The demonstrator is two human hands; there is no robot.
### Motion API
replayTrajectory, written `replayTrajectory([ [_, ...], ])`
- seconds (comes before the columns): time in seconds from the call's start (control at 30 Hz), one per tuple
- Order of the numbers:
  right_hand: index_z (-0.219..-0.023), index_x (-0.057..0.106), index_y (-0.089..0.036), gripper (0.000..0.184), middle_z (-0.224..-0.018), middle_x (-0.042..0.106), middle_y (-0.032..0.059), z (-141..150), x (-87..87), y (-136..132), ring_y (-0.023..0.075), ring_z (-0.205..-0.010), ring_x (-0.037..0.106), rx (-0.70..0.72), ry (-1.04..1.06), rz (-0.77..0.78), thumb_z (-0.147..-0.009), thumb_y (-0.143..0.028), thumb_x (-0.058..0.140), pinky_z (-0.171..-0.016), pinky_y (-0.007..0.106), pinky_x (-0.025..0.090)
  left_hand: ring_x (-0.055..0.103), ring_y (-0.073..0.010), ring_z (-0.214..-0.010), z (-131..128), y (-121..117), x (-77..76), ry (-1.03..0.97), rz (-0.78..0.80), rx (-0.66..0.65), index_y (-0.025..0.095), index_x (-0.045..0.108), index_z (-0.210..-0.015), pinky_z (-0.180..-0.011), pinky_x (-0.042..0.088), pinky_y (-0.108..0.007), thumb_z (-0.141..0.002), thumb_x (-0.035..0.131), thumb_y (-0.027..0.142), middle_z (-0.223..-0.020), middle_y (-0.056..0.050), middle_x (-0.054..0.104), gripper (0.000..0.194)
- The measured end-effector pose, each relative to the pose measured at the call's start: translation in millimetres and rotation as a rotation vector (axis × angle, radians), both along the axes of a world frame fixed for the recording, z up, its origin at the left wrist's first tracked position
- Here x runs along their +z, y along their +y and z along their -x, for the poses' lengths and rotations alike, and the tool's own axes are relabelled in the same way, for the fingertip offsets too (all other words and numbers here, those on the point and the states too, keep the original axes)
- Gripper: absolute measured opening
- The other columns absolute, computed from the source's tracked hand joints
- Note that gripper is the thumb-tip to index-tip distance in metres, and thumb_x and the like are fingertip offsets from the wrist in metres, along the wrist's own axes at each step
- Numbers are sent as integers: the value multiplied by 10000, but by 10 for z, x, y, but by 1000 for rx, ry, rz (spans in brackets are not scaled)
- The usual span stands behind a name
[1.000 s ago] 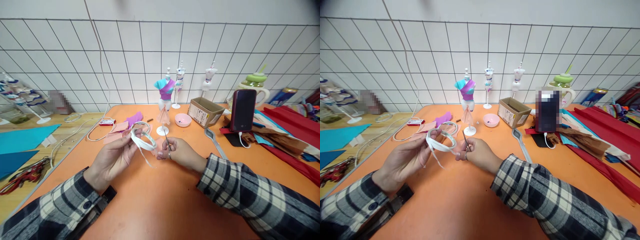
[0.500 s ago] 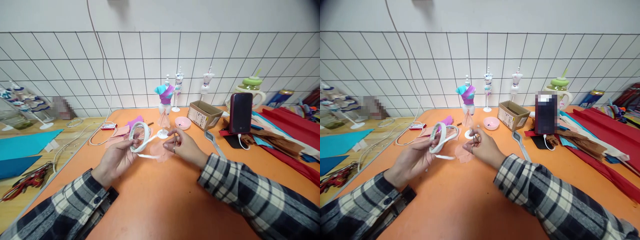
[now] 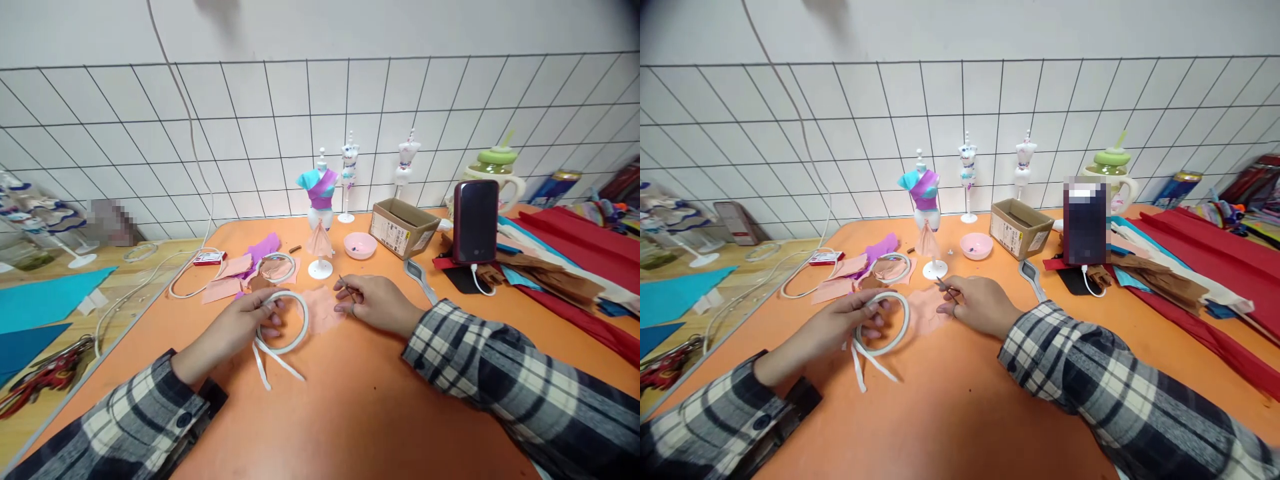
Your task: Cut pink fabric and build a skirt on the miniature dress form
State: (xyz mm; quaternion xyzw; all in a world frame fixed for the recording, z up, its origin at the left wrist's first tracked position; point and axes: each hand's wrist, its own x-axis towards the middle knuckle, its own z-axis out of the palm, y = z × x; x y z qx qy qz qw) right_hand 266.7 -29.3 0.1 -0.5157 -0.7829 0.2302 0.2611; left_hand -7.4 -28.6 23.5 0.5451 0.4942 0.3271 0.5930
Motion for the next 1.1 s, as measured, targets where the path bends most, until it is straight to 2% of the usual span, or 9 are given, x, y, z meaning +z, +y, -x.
replayTrajectory([
  [0.13, -1116, 653, -260, 328, -995, 712, 41, -11, -32, -11, 218, -938, 634, 77, -130, -48, -817, -388, 693, -771, 315, 418, 625, -245, -980, 38, 193, -131, 357, -416, 80, 192, 625, -1246, -850, 542, -407, -849, 579, 322, -1212, -113, 624, 420],
  [0.23, -1144, 664, -271, 377, -959, 669, 70, -31, -54, -3, 232, -921, 598, 171, -221, -61, -799, -418, 708, -753, 315, 400, 528, -306, -1212, 61, 341, -244, 673, -719, 3, 142, 658, -1201, -1080, 370, -487, -862, 498, 259, -1245, -149, 627, 393],
  [0.37, -1136, 668, -261, 357, -942, 628, 86, -15, -85, -4, 237, -922, 570, 191, -236, -80, -823, -432, 679, -742, 312, 389, 605, -295, -1119, 67, 405, -236, 821, -710, -20, 174, 686, -1152, -1010, 439, -444, -878, 466, 273, -1194, -123, 683, 365],
  [0.7, -1175, 647, -257, 391, -974, 639, 85, 32, -101, -19, 238, -954, 561, 173, -212, -76, -818, -406, 696, -788, 333, 415, 660, -283, -967, 221, 644, -101, 831, -567, 115, 214, 742, -978, -837, 478, -359, -819, 583, 365, -1045, -65, 748, 271],
  [0.83, -1207, 622, -226, 402, -1061, 673, 105, 97, -15, -100, 261, -1035, 555, 64, -149, -225, -831, -354, 678, -870, 383, 419, 624, -285, -966, 97, 309, 117, 800, -934, 223, 198, 734, -1006, -903, 445, -400, -847, 604, 414, -987, -98, 719, 298],
  [0.9, -1300, 554, -221, 499, -1123, 676, 113, 171, 21, -189, 263, -1044, 577, -16, -64, -254, -834, -355, 670, -890, 397, 422, 614, -271, -981, -71, 8, 177, 671, -1085, 56, 223, 742, -970, -931, 440, -395, -843, 641, 390, -966, -89, 707, 233],
  [0.97, -1417, 418, -243, 669, -1167, 683, 98, 269, 39, -298, 253, -1018, 623, -48, 71, -185, -817, -378, 681, -871, 382, 444, 597, -276, -1044, -271, -280, 164, 531, -1081, -88, 258, 695, -1141, -948, 456, -395, -773, 734, 415, -1085, -91, 675, 401],
  [1.03, -1484, 293, -285, 791, -1109, 718, 52, 369, 36, -403, 244, -978, 668, -5, 199, -66, -805, -372, 689, -827, 357, 467, 504, -306, -1231, -456, -479, 92, 421, -994, -125, 288, 492, -1406, -1009, 447, -419, -751, 752, 446, -1349, -117, 537, 722],
  [1.1, -1521, 206, -281, 842, -992, 744, 21, 445, 21, -477, 231, -913, 696, 50, 308, 19, -820, -347, 667, -786, 331, 482, 447, -292, -1302, -592, -560, -7, 383, -918, -128, 318, 407, -1461, -1047, 428, -435, -850, 657, 404, -1433, -113, 448, 666],
])
